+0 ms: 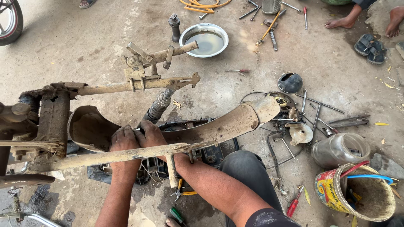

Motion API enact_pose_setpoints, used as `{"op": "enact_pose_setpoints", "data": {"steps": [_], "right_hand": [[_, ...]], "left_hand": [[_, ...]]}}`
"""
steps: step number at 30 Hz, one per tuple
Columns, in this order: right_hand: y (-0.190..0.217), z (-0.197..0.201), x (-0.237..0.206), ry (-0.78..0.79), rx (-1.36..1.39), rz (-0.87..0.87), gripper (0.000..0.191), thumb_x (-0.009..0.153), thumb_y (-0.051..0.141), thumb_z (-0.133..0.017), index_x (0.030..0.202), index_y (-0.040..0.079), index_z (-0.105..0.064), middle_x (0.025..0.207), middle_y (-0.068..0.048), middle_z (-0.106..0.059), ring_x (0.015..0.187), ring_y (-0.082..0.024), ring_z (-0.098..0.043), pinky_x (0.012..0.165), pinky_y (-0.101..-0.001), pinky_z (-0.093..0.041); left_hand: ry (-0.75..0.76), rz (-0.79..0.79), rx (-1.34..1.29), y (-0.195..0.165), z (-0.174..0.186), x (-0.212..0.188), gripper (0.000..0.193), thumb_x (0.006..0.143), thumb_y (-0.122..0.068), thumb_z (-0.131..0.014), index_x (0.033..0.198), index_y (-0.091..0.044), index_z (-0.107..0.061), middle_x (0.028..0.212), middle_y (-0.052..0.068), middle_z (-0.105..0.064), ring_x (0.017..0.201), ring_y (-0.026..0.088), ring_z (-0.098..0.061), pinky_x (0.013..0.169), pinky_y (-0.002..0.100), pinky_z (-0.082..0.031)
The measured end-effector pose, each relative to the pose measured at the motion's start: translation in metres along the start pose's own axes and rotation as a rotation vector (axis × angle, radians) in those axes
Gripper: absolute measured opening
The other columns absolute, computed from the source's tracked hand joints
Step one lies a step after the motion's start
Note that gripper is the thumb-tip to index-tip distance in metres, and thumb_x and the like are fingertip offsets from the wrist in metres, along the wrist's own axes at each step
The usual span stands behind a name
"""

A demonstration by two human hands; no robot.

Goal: The person sits on the ground beside a motorcycle frame and works on components under the body panel, using pliers and a screwdriver to loosen, adjust and manipulate parts and fasteners, handling small hardware pieces one at a time.

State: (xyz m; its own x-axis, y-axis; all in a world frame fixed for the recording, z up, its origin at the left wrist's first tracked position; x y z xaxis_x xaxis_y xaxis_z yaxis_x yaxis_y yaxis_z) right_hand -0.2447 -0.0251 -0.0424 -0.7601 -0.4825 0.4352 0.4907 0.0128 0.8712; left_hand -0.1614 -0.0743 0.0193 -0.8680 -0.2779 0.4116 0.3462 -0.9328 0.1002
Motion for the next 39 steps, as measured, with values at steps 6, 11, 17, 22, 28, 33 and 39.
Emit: {"op": "enact_pose_setpoints", "data": {"steps": [6,11,17,22,28,33,39], "right_hand": [[-0.013,-0.005,-0.006,0.022,0.052,-0.197,0.036,0.103,0.03,-0.056,0.084,-0.001,-0.06,0.073,-0.018,-0.064,0.064,-0.028,-0.065,0.059,-0.0453,-0.051],[-0.016,0.002,-0.007,-0.122,0.067,-0.245,0.055,0.107,0.043,-0.055,0.078,-0.003,-0.068,0.06,-0.018,-0.061,0.051,-0.029,-0.057,0.053,-0.0466,-0.044],[-0.01,0.001,0.004,-0.077,0.007,-0.179,0.04,0.101,0.033,-0.06,0.083,-0.002,-0.067,0.069,-0.021,-0.066,0.059,-0.035,-0.064,0.058,-0.0465,-0.047],[0.008,0.007,0.0,-0.081,0.038,0.035,0.026,0.099,0.022,-0.065,0.091,-0.003,-0.063,0.08,-0.024,-0.066,0.074,-0.041,-0.069,0.064,-0.0473,-0.052],[-0.016,-0.002,-0.002,-0.008,0.0,-0.265,0.048,0.109,0.034,-0.062,0.078,-0.002,-0.067,0.066,-0.022,-0.065,0.059,-0.032,-0.064,0.058,-0.0458,-0.047],[-0.011,0.0,0.001,-0.044,-0.057,-0.158,0.033,0.101,0.023,-0.067,0.083,-0.004,-0.066,0.071,-0.023,-0.066,0.059,-0.029,-0.063,0.058,-0.044,-0.048],[0.013,0.008,-0.001,-0.009,0.049,0.072,0.017,0.096,0.014,-0.068,0.102,-0.002,-0.069,0.09,-0.017,-0.074,0.081,-0.025,-0.075,0.069,-0.0375,-0.058]], "left_hand": [[0.074,0.025,-0.062,0.012,-0.021,0.006,0.016,0.091,-0.008,-0.062,0.105,-0.002,-0.066,0.106,0.017,-0.069,0.106,0.033,-0.067,0.086,0.039,-0.059],[0.032,0.126,-0.06,0.02,-0.024,0.007,0.014,0.088,-0.01,-0.063,0.1,-0.005,-0.067,0.1,0.015,-0.068,0.1,0.033,-0.067,0.078,0.042,-0.059],[-0.039,0.122,-0.021,0.013,-0.007,0.005,0.012,0.089,-0.014,-0.064,0.098,-0.007,-0.064,0.099,0.013,-0.067,0.098,0.032,-0.066,0.078,0.043,-0.057],[-0.095,0.078,0.073,0.01,-0.004,0.004,0.024,0.088,-0.02,-0.066,0.108,-0.007,-0.065,0.096,0.011,-0.065,0.092,0.029,-0.066,0.079,0.045,-0.056],[0.049,0.148,0.047,0.019,-0.029,0.003,0.015,0.094,-0.015,-0.063,0.106,-0.006,-0.062,0.103,0.014,-0.066,0.102,0.029,-0.066,0.076,0.04,-0.057],[0.102,0.142,0.035,0.017,-0.026,0.005,0.02,0.092,-0.018,-0.064,0.108,-0.006,-0.062,0.103,0.014,-0.066,0.101,0.031,-0.065,0.081,0.046,-0.056],[-0.163,0.02,0.007,0.001,0.034,-0.008,0.043,0.082,-0.02,-0.065,0.123,-0.005,-0.062,0.121,0.015,-0.067,0.113,0.032,-0.067,0.096,0.048,-0.056]]}}
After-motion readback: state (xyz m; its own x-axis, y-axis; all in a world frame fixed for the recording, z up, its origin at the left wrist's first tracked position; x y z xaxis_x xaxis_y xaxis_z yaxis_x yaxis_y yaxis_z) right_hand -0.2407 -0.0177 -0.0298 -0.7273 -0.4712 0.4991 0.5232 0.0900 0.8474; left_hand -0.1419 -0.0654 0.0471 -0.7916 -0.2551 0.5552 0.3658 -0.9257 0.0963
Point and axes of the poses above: each hand's wrist, its own x-axis towards the middle knuckle, its own z-axis out of the back of the hand, y = z × x, the point moved 9 cm from there along x, towards the middle knuckle
